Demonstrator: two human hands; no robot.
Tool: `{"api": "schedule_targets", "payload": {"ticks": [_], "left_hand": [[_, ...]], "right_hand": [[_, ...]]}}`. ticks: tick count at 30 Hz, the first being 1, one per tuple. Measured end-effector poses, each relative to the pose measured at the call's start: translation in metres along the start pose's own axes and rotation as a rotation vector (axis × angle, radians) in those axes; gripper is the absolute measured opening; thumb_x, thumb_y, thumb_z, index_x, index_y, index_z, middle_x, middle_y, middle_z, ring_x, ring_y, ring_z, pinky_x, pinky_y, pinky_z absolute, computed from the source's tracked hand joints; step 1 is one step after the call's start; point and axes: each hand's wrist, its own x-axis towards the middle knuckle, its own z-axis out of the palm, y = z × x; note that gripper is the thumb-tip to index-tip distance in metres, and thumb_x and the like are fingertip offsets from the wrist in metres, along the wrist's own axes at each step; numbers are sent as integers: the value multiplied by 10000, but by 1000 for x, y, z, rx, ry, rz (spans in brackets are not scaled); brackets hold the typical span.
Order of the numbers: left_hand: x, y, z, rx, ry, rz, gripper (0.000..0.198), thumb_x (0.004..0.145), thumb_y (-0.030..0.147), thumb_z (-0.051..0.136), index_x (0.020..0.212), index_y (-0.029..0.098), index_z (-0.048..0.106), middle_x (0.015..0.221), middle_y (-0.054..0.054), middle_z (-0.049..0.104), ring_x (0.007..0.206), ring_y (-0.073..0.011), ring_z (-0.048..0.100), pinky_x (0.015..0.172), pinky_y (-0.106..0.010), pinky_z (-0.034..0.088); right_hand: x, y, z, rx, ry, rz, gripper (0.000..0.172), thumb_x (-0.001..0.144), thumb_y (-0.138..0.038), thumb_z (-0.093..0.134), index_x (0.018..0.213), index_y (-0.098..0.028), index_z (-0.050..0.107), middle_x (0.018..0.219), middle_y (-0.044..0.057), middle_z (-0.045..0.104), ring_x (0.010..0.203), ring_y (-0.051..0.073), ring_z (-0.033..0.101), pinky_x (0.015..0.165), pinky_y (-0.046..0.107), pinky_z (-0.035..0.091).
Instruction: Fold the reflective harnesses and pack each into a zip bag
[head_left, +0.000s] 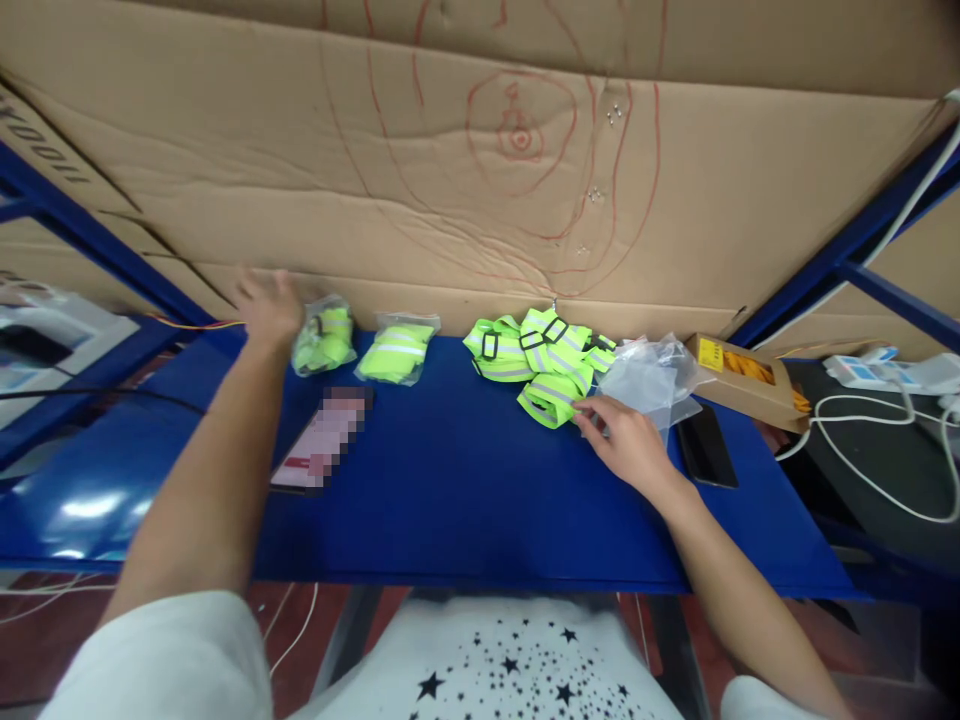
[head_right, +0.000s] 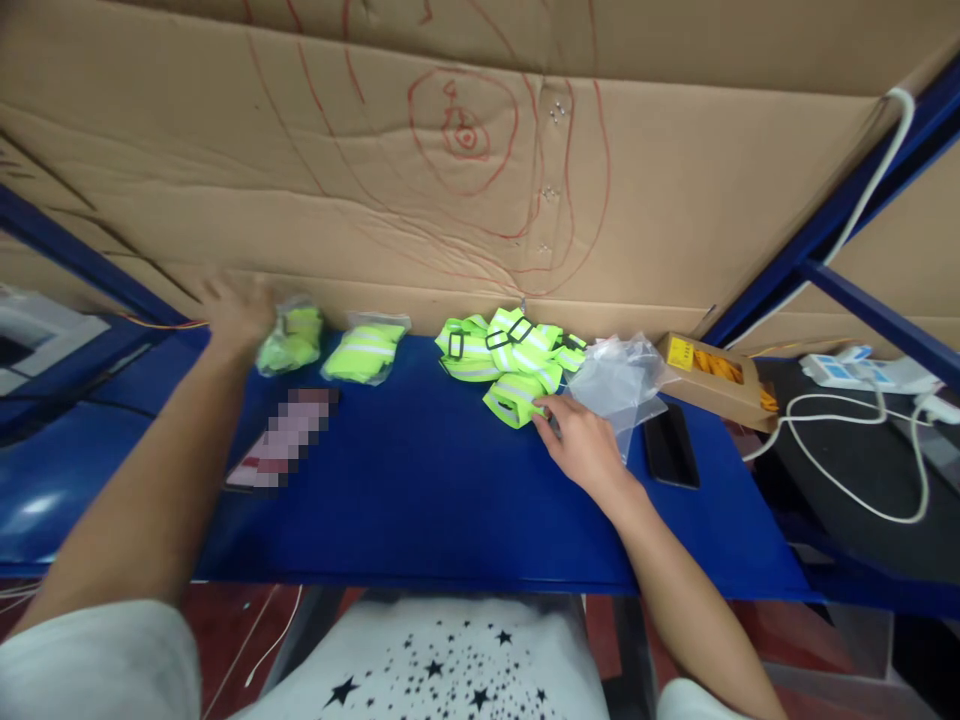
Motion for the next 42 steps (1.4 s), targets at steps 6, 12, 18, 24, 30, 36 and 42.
{"api": "schedule_targets", "payload": {"ticks": [6,12,18,24,30,36,42], "left_hand": [[-67,62,44,13,-149,106,791,941,682,552,1439,70,503,1485,-222,587,1398,-408,556,1177,-653,437],[-177,142,83,-111,-545,553,470,1034,419,516,1455,211,542,1429,-112,667,1319,-265,641,1158,-458,507],[-190,135,84,-310,-590,433,428,1037,439,513,1381,201,602,1288,-114,734,1113,-222,731,1007,-375,587],[-190,130,89,-253,-749,330,511,967,593,596,1277,191,658,1201,-133,746,1085,-287,715,959,-430,574],[-195,122,96,-382,-883,215,795,852,537,771,1502,189,475,1321,-156,669,1142,-291,690,950,-411,570],[-204,135,84,-306,-649,618,492,925,169,669,1398,217,544,1297,-114,652,1172,-252,644,993,-377,530],[-217,150,65,30,-583,1171,403,1013,211,622,1407,274,570,1245,-97,698,1172,-266,645,971,-400,476]], "right_hand": [[2,-2,14,-123,109,-124,504,1038,-461,557,1469,-200,555,1481,158,580,1376,338,569,1097,485,514],[11,-1,38,-220,31,-125,687,993,-456,629,1586,-170,436,1608,200,444,1469,401,451,1153,589,463],[10,-3,42,-126,-28,-231,452,929,-181,621,1381,-172,620,1427,146,599,1321,332,545,1109,514,528],[-10,-32,48,53,-126,-463,459,953,-232,641,1403,-167,579,1455,166,566,1374,315,518,1148,527,518],[-15,-39,38,106,-214,-604,607,1027,-499,600,1544,-214,458,1523,146,559,1413,283,545,1148,486,510],[-9,-29,27,69,128,-422,461,1041,-349,593,1480,-246,496,1450,135,594,1356,294,576,1103,477,489],[-13,-34,22,93,262,-335,411,1071,-415,483,1457,-280,530,1468,112,585,1364,317,558,1126,499,416]]}}
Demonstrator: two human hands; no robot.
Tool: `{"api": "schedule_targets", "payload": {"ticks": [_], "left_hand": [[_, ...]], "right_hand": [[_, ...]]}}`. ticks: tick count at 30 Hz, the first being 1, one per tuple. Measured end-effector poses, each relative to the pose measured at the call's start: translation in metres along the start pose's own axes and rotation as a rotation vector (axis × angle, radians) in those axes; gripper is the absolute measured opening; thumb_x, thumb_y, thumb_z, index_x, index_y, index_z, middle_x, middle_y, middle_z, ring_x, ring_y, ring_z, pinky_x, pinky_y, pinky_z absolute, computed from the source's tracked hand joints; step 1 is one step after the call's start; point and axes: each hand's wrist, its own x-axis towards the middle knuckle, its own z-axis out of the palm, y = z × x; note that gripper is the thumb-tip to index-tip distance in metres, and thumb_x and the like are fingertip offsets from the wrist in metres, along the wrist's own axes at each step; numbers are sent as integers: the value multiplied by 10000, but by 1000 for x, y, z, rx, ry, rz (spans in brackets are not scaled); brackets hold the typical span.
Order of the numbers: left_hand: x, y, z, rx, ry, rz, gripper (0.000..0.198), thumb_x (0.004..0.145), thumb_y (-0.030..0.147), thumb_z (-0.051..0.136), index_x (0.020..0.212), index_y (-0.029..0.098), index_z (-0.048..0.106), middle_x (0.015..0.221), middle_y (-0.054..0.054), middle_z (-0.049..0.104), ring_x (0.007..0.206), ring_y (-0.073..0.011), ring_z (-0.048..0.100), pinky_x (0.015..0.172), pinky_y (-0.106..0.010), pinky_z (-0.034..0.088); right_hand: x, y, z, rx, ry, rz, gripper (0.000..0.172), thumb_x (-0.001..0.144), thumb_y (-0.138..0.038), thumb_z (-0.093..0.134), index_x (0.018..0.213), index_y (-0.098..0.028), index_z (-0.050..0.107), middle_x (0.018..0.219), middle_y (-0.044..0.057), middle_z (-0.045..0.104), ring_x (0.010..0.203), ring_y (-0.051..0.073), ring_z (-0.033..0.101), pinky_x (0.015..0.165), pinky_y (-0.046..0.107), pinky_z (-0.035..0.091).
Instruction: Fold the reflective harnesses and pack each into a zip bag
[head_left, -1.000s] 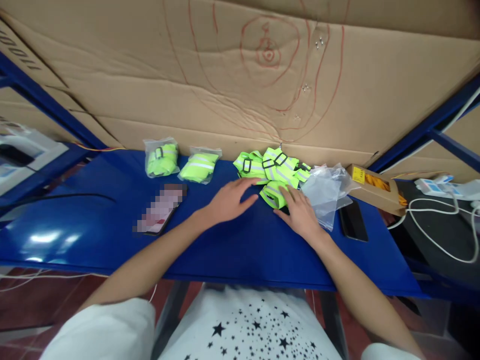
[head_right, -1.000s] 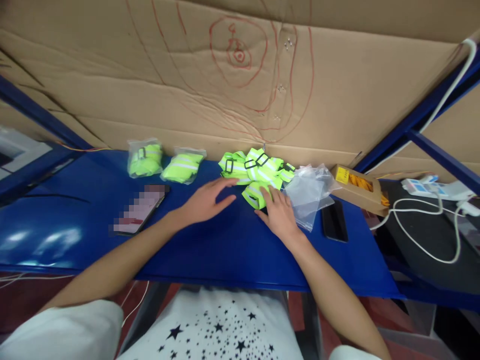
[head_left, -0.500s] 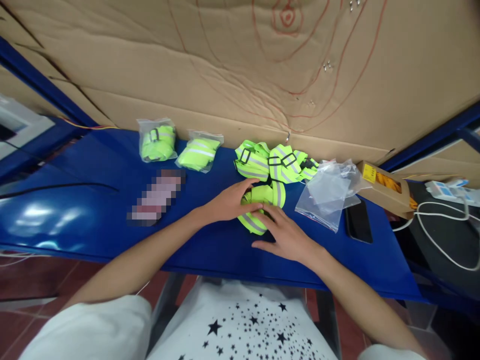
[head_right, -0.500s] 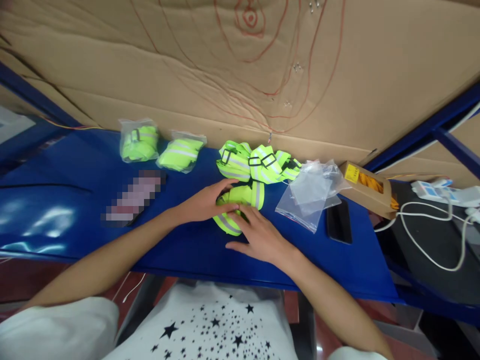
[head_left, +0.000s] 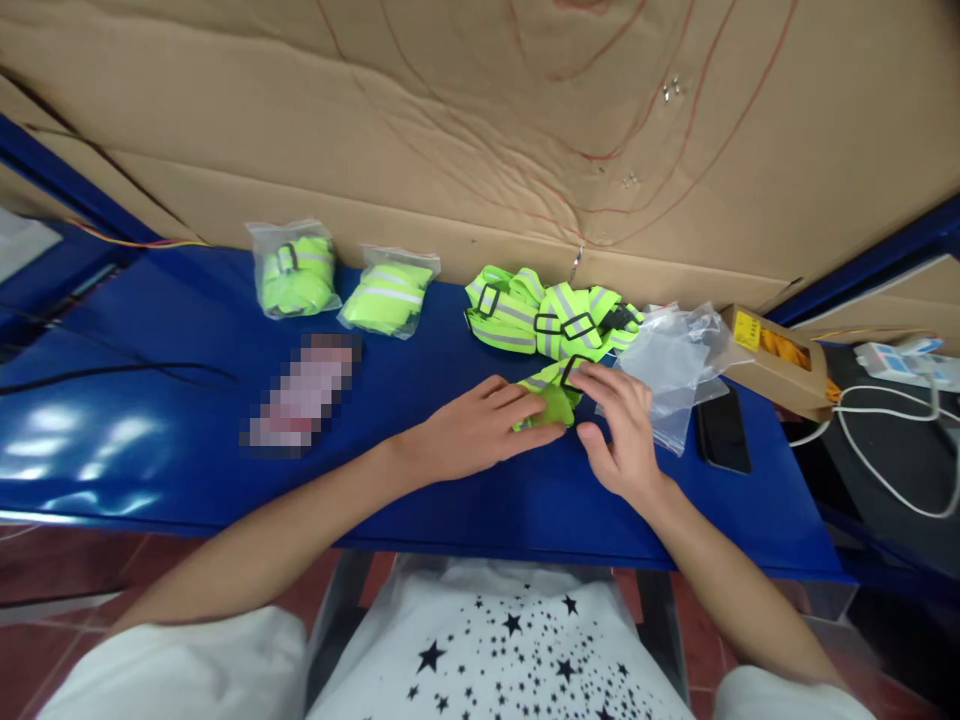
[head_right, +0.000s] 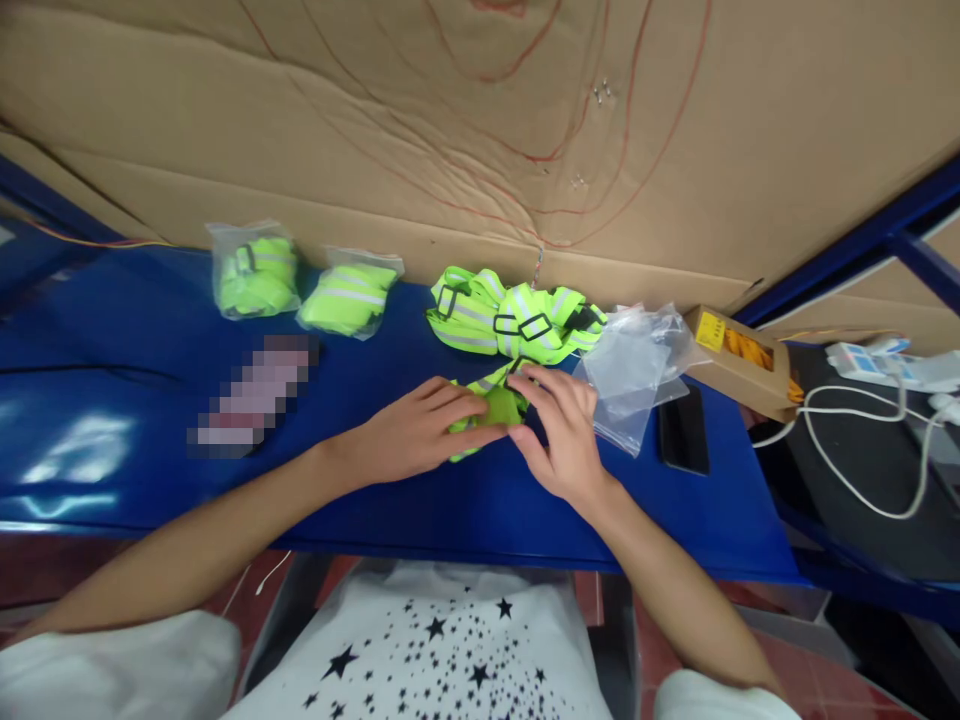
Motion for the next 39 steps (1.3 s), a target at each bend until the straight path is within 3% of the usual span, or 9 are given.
{"api": "schedule_targets", "payload": {"ticks": [4,8,15,18,20,25,32,36,39], "left_hand": [[1,5,-2,-253,-7,-53,621,967,580,658,1482,266,513,1418,-154,624,1306,-307,599,1074,-461,463],[0,-6,1,-433,6,-344,728,935,584,695,1540,261,449,1556,-175,512,1433,-354,514,1151,-525,435],[-6,-53,27,-991,206,-772,332,899,365,632,1176,182,644,979,-79,743,893,-247,725,813,-383,582],[-7,-47,24,-660,518,-793,375,847,232,630,1219,188,626,1220,-130,683,1097,-277,679,910,-416,569],[-5,-31,17,-359,599,-607,472,828,145,624,1295,217,608,1402,-142,598,1287,-304,596,1040,-459,518],[2,-1,10,-352,101,-179,475,924,40,471,1282,306,633,1464,-56,629,1366,-239,586,1171,-450,408],[-13,-53,23,-249,-133,-492,321,835,65,527,1072,228,669,1241,-91,682,1186,-304,642,968,-459,460],[-19,-66,11,9,95,-881,231,837,95,526,979,205,671,1256,-132,668,1218,-367,604,1012,-556,406],[-14,-52,3,44,282,-870,294,849,121,556,1104,216,668,1530,-147,529,1397,-384,497,1112,-599,343]], "right_hand": [[2,4,6,-75,-32,92,243,1071,-324,517,1244,-246,668,1212,86,716,1136,257,661,992,438,434],[0,8,7,-79,6,11,186,1043,-278,557,1152,-228,699,1109,96,721,1059,245,684,925,417,477],[0,-10,6,4,-202,-182,345,1017,-259,608,1354,-202,556,1303,135,676,1253,272,636,1048,444,490],[0,-8,11,-19,-323,-111,530,1039,-416,590,1491,-182,440,1475,187,573,1405,321,534,1111,508,457],[-2,-3,14,-11,-400,-92,600,1043,-488,570,1531,-184,400,1481,180,576,1397,320,539,1098,507,457],[-5,7,18,-45,-486,-96,498,1011,-591,573,1242,-151,604,1217,169,688,1202,334,613,1038,498,428],[-3,-5,2,-81,-376,-326,377,1000,-399,682,1308,-209,579,1134,84,721,1095,254,632,1022,420,357],[-4,-12,-5,-133,-376,-439,370,1022,-197,575,1386,-261,583,1173,64,725,1131,239,637,1082,448,306],[-2,-11,-5,-59,-536,-393,460,996,-431,663,1397,-218,600,1231,97,699,1144,271,633,1090,483,334]]}}
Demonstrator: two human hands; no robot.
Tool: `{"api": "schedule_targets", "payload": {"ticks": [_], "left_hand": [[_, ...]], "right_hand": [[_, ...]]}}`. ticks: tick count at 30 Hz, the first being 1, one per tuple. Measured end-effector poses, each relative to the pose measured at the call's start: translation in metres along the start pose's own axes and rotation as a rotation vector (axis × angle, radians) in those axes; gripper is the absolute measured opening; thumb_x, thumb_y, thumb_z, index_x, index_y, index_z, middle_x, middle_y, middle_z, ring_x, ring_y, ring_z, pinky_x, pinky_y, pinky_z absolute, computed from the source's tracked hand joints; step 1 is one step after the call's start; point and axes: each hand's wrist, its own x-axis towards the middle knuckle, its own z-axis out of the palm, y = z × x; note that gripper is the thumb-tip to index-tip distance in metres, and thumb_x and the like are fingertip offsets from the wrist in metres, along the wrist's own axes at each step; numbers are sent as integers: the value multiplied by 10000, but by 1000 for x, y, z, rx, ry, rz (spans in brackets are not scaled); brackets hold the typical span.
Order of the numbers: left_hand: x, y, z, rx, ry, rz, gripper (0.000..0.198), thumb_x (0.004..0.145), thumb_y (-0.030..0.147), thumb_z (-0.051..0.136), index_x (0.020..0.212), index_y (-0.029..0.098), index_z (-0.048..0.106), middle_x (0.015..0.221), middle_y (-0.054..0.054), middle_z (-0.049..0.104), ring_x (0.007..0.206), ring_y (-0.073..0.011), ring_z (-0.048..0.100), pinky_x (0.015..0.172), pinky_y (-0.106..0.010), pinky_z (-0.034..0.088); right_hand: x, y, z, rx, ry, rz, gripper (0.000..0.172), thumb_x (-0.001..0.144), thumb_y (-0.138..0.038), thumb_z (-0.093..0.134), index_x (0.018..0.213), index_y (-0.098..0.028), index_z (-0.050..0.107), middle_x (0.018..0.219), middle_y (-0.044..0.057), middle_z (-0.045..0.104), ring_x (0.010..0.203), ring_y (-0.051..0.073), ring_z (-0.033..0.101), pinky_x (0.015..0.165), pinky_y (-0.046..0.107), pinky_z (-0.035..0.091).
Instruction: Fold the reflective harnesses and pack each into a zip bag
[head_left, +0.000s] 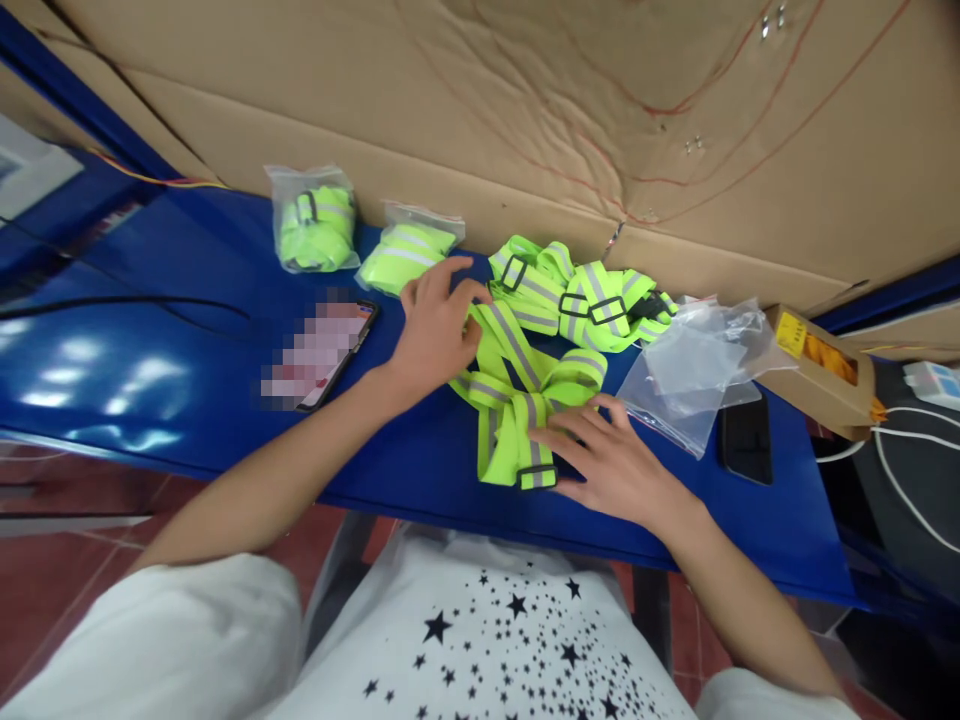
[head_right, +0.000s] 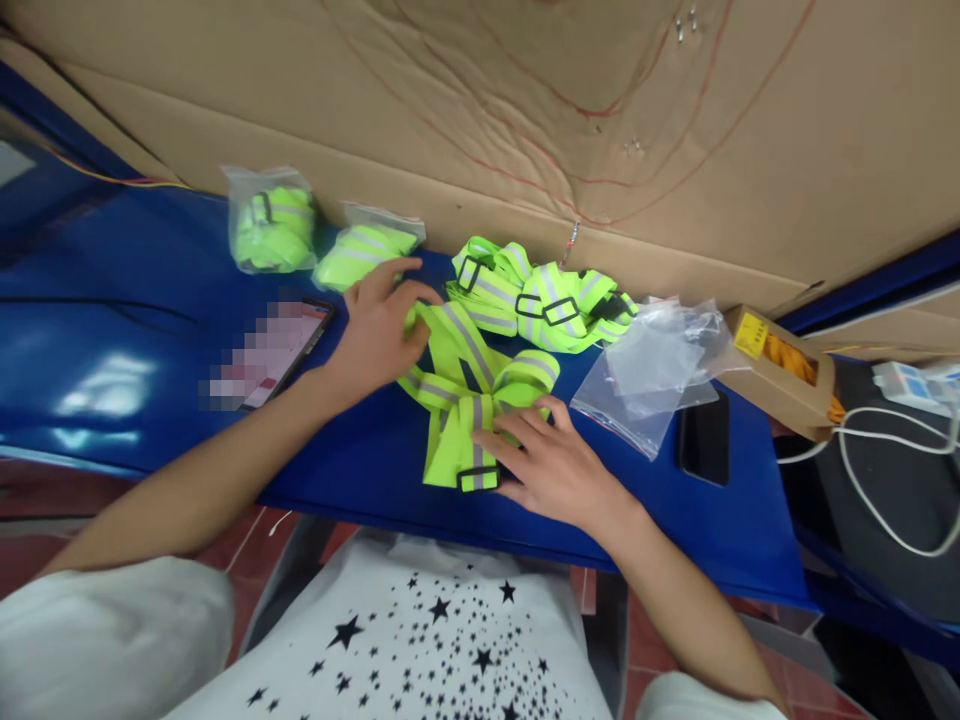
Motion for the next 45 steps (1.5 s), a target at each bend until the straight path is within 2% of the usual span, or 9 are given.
{"api": "schedule_targets", "payload": {"ticks": [5,10,14,18,23,28,34,41,45], "left_hand": [[-24,35,10,-135,-231,487,240,1011,213,495,1146,215,694,1425,-132,648,1338,-340,591,1180,-582,333],[-27,32,26,-379,-472,462,372,1106,321,372,1367,166,588,1470,-166,612,1319,-286,621,1104,-479,474],[-23,20,33,-534,-558,460,420,1106,225,322,1503,190,454,1471,-141,631,1390,-216,585,1146,-417,442],[-23,15,39,-222,-525,588,406,1089,219,407,1469,257,543,1627,-122,493,1546,-288,418,1257,-568,234],[-13,5,38,59,-367,486,376,1095,214,399,1415,250,593,1552,-117,575,1455,-267,523,1221,-549,296],[-9,9,25,240,-253,404,368,993,33,409,1201,164,683,1356,-131,681,1289,-289,619,1103,-518,402],[-30,37,16,-30,-464,634,222,1029,292,562,1152,140,667,1149,-119,689,1043,-264,653,904,-396,485],[-20,10,36,103,-342,585,336,1054,359,539,1348,208,601,1368,-161,596,1245,-333,575,1009,-458,450],[-7,-1,33,209,-190,528,299,1022,130,490,1273,176,647,1338,-170,624,1212,-336,595,982,-467,455]], "right_hand": [[-1,3,-6,157,38,9,777,844,-840,610,1241,-177,690,1049,78,742,949,234,673,945,426,459],[2,1,-4,134,335,25,212,1059,-298,560,1128,-157,702,1030,73,765,954,200,694,864,363,499],[10,5,10,56,166,95,394,1074,-306,538,1400,-91,592,1372,151,680,1275,258,630,1050,421,472],[10,8,14,43,121,67,432,1062,-439,567,1347,-122,635,1179,99,756,1068,235,690,920,405,471],[-5,-4,-5,176,414,-89,493,1049,-605,499,1067,-170,729,663,-5,669,577,146,565,686,354,433],[-12,-11,-19,111,527,-56,325,1074,-423,508,1020,-191,729,639,-11,665,551,140,563,643,342,448],[3,0,-9,-32,149,69,243,1044,-304,601,1209,-159,705,1281,97,731,1185,229,671,1018,399,453],[-1,-5,-11,321,49,26,214,1043,-345,597,965,-175,701,787,0,684,745,139,609,865,362,431],[-5,-8,-23,384,-26,55,180,1009,-353,647,1085,-203,712,923,17,722,844,157,638,919,389,445]]}}
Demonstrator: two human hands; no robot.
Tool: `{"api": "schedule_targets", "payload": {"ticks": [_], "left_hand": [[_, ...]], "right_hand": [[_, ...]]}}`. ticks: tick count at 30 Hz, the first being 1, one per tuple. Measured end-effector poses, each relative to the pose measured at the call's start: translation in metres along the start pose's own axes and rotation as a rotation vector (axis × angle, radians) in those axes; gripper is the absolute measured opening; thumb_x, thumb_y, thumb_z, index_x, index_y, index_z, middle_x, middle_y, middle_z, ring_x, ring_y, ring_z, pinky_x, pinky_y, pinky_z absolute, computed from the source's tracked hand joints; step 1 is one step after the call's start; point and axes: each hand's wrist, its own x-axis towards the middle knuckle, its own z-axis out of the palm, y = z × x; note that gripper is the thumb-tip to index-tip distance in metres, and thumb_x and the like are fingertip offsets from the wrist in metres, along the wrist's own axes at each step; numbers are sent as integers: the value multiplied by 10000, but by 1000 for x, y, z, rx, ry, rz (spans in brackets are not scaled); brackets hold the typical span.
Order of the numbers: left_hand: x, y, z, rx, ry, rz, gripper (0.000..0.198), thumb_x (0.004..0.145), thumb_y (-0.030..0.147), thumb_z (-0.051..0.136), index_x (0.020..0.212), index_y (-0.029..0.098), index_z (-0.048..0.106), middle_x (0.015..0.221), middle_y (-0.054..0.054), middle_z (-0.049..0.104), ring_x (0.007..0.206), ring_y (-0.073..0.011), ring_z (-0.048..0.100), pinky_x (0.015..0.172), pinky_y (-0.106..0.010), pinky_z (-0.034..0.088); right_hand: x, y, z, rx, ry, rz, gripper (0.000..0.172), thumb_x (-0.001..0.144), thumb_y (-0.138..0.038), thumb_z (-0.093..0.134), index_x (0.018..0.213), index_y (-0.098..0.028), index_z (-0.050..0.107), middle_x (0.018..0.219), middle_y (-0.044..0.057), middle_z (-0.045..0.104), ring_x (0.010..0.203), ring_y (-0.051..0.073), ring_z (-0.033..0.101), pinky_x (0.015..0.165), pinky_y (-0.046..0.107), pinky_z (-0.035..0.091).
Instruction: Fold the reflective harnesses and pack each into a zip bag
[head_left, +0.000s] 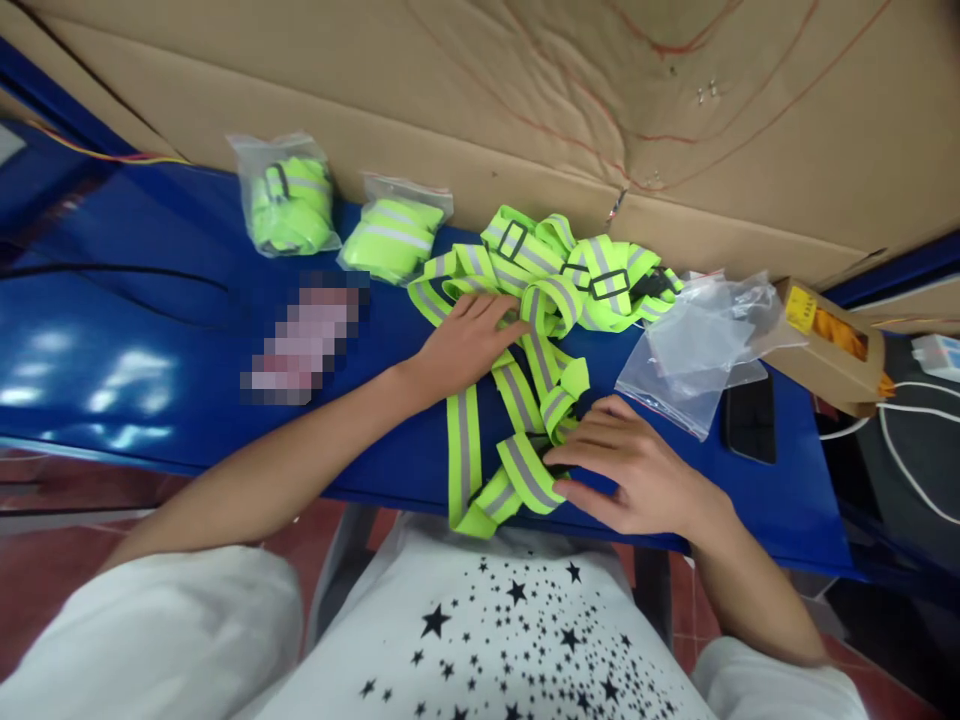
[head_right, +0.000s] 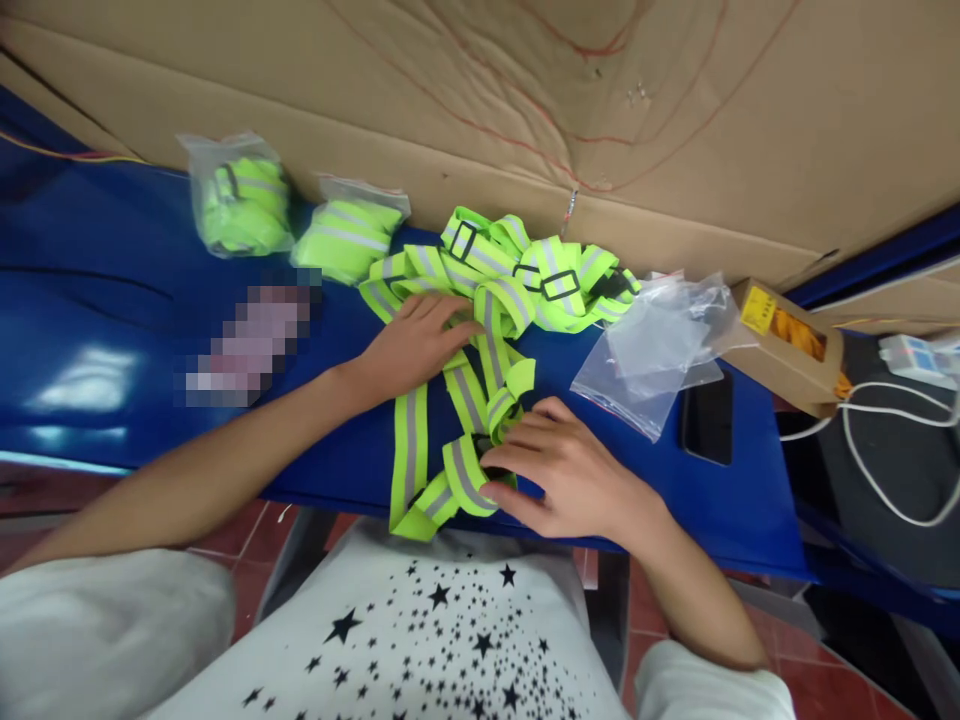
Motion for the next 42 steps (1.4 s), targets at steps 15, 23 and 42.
{"api": "schedule_targets", "payload": {"ticks": [15,23,42], "left_hand": [[-14,66,-44,-510,-366,75,384,887,344,768,1208,190,625,1224,-78,671,1060,-256,660,941,-403,468],[-20,73,-56,-351,-398,91,264,923,417,725,888,157,693,1004,-90,704,965,-267,670,898,-434,471],[-43,104,-57,-230,-337,-107,234,843,287,687,1024,141,667,1122,-113,720,1006,-287,681,902,-443,527]], "right_hand": [[-13,19,-9,-524,105,379,308,1041,-431,585,1106,-177,747,1008,105,707,991,285,662,889,469,510],[-3,8,7,-195,-89,113,691,964,-448,718,1550,-211,438,1480,118,589,1369,273,543,1159,497,411],[8,11,28,-427,-98,119,645,931,-610,693,1357,-137,590,1130,110,644,1043,280,648,934,455,519]]}}
